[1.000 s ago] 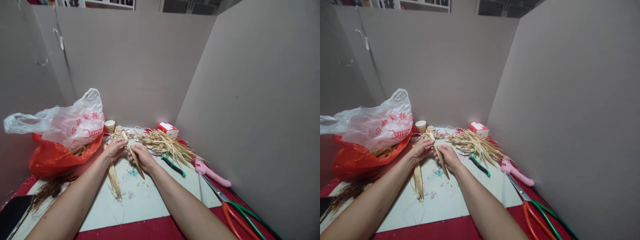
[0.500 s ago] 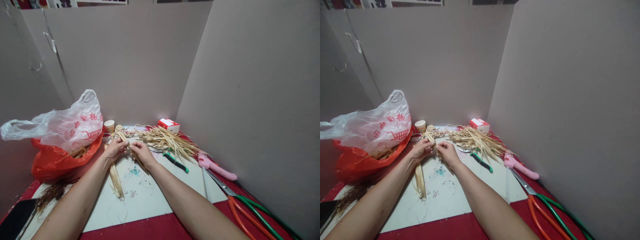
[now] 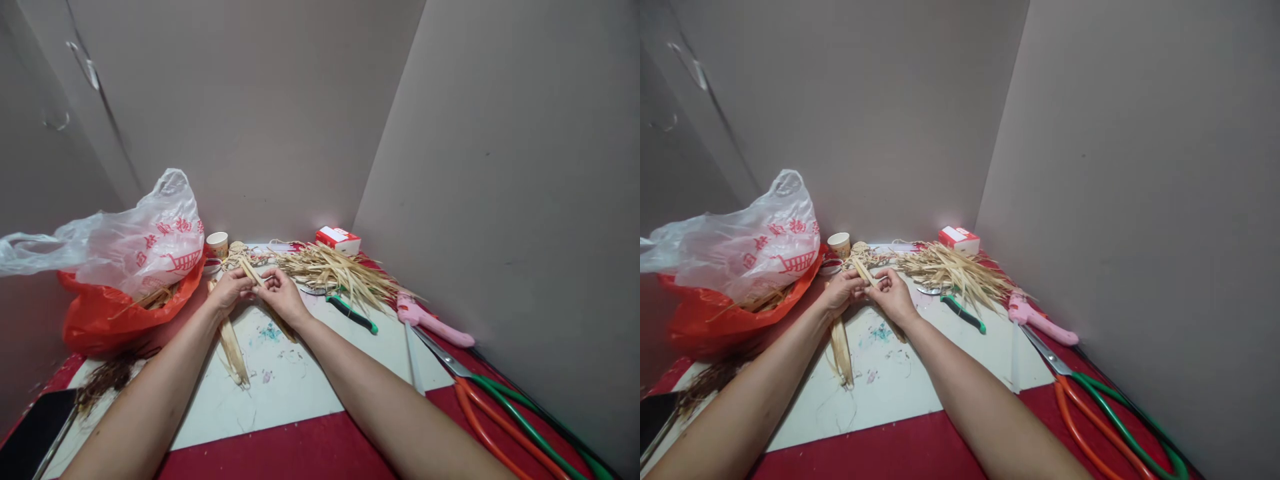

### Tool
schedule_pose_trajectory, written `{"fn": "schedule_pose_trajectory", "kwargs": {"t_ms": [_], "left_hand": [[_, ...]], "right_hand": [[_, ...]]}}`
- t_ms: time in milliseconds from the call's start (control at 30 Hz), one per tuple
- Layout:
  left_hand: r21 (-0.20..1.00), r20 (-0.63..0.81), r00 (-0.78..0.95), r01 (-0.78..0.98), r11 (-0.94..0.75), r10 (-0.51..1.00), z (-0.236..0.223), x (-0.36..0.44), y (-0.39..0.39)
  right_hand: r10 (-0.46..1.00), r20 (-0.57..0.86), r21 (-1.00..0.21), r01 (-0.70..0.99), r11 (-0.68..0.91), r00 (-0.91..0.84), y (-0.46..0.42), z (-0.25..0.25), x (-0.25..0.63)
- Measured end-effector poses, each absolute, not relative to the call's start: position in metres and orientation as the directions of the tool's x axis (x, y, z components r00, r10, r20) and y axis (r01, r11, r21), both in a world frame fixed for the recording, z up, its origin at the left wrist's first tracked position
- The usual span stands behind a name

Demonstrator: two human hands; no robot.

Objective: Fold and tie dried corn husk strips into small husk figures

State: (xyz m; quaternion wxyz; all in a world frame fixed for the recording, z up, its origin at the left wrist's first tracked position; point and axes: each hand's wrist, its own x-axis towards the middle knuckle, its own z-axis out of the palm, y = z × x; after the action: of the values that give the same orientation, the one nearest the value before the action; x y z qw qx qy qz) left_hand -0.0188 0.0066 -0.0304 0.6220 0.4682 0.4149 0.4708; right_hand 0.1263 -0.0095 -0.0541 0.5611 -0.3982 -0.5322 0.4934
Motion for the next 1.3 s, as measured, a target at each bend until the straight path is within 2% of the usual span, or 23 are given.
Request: {"fn": "schedule_pose_trajectory", "kwargs": {"t_ms": [167,333,467,733,900,967,1100,1300], "left_hand": [[0.982,-0.056,0.207,-0.165,0.091,0.977,-0.025,-0.016,0.004],[0.982,-0.054,0.197,-0.166,0.088,0.979,-0.024,-0.017,0.004],[0.973,-0.084,0.199,-0.195,0.123,0.976,-0.026,-0.017,0.006],[0.995,-0.024,0.146,-0.092,0.038,0.989,-0.024,-0.011,0.001],[0.996,-0.053,0.168,-0.064,0.065,0.984,-0.020,-0.012,0.000],[0.993,-0.066,0.178,-0.084,0.082,0.982,-0.018,-0.013,0.000],[0.973,-0.115,0.194,-0.174,0.150,0.974,-0.014,-0.015,0.001],[0.960,-0.175,0.141,-0.197,0.201,0.975,-0.016,-0.013,0.003]], "right_hand": [[0.968,0.251,-0.964,-0.091,0.249,-0.016,-0.007,-0.056,0.126],[0.985,0.172,-0.980,-0.105,0.171,-0.005,-0.008,-0.052,0.128],[0.981,0.195,-0.977,-0.088,0.196,0.019,-0.009,-0.050,0.130],[0.956,0.291,-0.954,0.074,0.292,-0.019,-0.007,-0.063,0.125],[0.927,0.374,-0.911,0.198,0.362,0.030,-0.005,-0.064,0.129],[0.928,0.369,-0.921,0.147,0.360,0.039,-0.005,-0.061,0.131],[0.968,0.253,-0.967,-0.025,0.253,0.006,-0.005,-0.056,0.132],[0.978,0.201,-0.975,-0.105,0.194,-0.060,-0.009,-0.056,0.128]]}}
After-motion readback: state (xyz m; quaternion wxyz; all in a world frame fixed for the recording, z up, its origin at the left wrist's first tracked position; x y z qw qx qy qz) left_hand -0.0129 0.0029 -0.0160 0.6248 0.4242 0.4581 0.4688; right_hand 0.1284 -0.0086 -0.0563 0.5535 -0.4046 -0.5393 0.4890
